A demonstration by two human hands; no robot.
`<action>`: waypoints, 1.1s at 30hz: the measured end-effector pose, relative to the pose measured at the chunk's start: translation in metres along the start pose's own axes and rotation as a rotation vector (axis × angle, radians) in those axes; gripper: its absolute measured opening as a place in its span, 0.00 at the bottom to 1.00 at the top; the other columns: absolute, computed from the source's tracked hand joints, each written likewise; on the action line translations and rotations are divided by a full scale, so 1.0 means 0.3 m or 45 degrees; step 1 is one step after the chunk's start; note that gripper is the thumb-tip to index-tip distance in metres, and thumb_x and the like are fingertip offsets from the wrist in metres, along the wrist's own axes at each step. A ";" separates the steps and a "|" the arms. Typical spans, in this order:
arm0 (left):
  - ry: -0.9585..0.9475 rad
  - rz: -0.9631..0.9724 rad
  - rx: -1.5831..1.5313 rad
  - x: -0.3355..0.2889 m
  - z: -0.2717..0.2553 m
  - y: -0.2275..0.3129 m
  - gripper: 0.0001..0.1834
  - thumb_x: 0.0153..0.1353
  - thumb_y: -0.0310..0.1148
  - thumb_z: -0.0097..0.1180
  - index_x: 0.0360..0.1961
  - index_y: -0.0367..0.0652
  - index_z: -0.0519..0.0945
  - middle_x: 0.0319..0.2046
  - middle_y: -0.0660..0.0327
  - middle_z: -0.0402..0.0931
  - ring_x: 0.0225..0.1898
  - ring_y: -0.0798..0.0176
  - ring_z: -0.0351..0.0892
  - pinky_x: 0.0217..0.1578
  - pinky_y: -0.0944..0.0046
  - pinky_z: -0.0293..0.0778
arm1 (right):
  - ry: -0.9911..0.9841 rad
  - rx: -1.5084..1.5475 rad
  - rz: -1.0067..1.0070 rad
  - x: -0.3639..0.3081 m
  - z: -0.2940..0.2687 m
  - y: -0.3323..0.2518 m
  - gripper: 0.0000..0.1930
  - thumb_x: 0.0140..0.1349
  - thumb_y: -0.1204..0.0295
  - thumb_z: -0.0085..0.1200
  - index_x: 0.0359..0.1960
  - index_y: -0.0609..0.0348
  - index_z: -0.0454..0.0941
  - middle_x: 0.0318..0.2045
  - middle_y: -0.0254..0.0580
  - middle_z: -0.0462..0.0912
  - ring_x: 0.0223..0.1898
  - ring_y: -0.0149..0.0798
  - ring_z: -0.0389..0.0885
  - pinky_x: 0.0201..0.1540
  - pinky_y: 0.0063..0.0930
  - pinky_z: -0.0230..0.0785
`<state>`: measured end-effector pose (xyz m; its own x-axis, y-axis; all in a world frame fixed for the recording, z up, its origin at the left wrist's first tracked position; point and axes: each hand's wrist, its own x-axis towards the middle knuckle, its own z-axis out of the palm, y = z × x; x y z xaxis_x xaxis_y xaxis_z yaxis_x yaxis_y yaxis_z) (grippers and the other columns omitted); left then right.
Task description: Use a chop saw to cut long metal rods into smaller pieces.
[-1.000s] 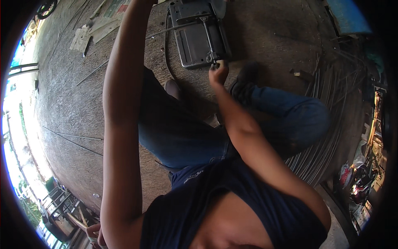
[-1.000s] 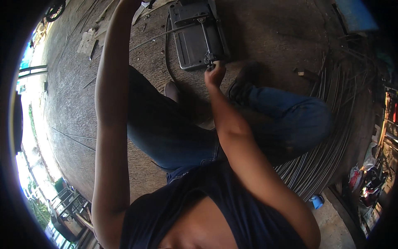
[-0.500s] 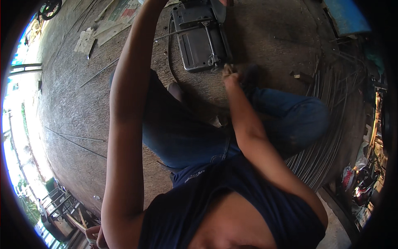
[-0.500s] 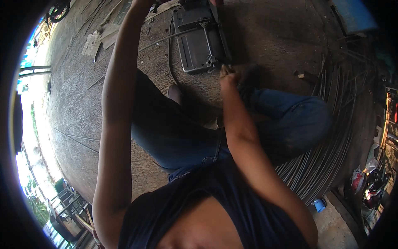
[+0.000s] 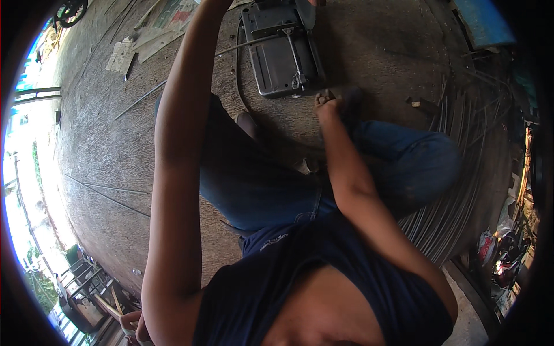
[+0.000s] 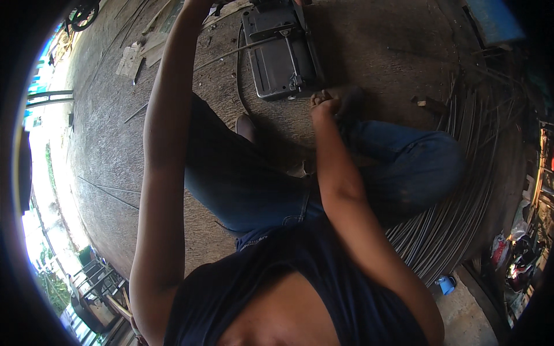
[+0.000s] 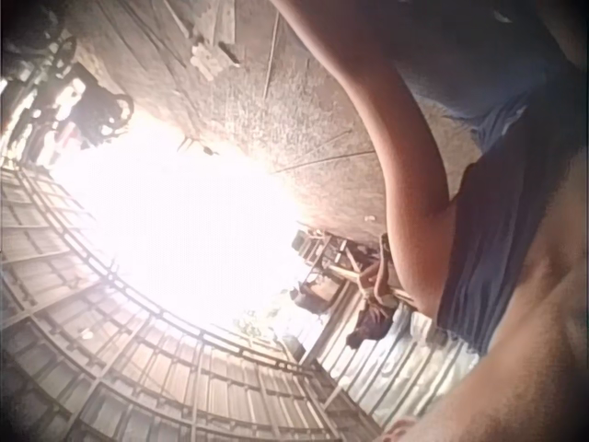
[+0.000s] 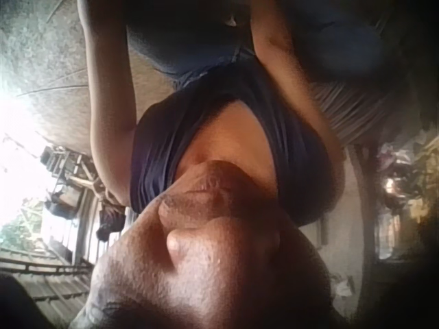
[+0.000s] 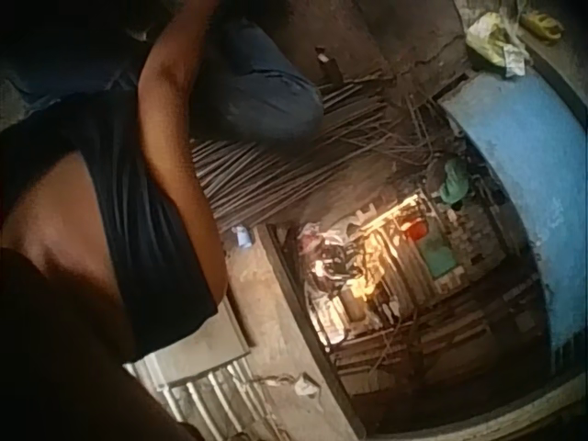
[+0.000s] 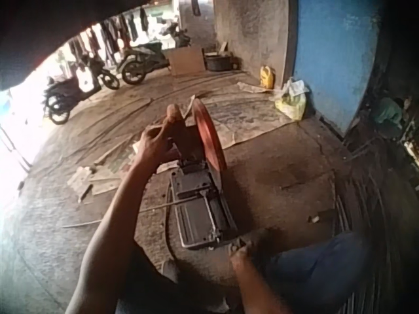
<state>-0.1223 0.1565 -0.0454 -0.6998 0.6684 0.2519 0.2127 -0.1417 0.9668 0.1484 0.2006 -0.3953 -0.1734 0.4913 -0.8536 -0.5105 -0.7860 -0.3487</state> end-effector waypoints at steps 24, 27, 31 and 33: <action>-2.703 0.203 3.338 -0.223 -0.494 -1.232 0.24 0.71 0.43 0.27 0.67 0.60 0.52 0.68 0.69 0.46 0.67 0.61 0.54 0.63 0.47 0.55 | 0.332 -0.119 -0.022 0.147 -0.027 0.056 0.09 0.55 0.56 0.51 0.28 0.43 0.71 0.24 0.26 0.71 0.27 0.29 0.69 0.27 0.26 0.58; -3.395 1.497 3.744 -0.188 -0.460 -1.338 0.23 0.71 0.42 0.28 0.65 0.51 0.55 0.65 0.60 0.54 0.66 0.57 0.56 0.63 0.47 0.58 | 0.270 -0.088 -0.071 0.173 -0.024 0.043 0.12 0.53 0.57 0.55 0.31 0.49 0.74 0.29 0.30 0.73 0.32 0.32 0.73 0.34 0.32 0.65; -3.628 2.588 3.958 -0.232 -0.739 -1.454 0.21 0.71 0.39 0.32 0.59 0.39 0.61 0.56 0.54 0.65 0.59 0.53 0.66 0.57 0.48 0.68 | 0.151 -0.153 -0.081 0.141 0.038 0.155 0.11 0.53 0.59 0.56 0.31 0.50 0.74 0.31 0.31 0.73 0.32 0.33 0.73 0.35 0.34 0.66; -3.876 2.530 3.799 -0.252 -0.748 -1.510 0.20 0.70 0.40 0.34 0.57 0.40 0.62 0.53 0.54 0.67 0.55 0.53 0.70 0.56 0.51 0.71 | 0.185 -0.120 -0.068 0.179 -0.002 0.124 0.10 0.54 0.60 0.56 0.32 0.50 0.74 0.31 0.31 0.73 0.33 0.32 0.73 0.34 0.31 0.66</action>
<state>-0.3187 0.0063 -0.4927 -0.7126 0.1089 -0.6930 -0.5386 -0.7180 0.4410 0.1206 0.1976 -0.4543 -0.0212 0.4795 -0.8773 -0.4334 -0.7952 -0.4241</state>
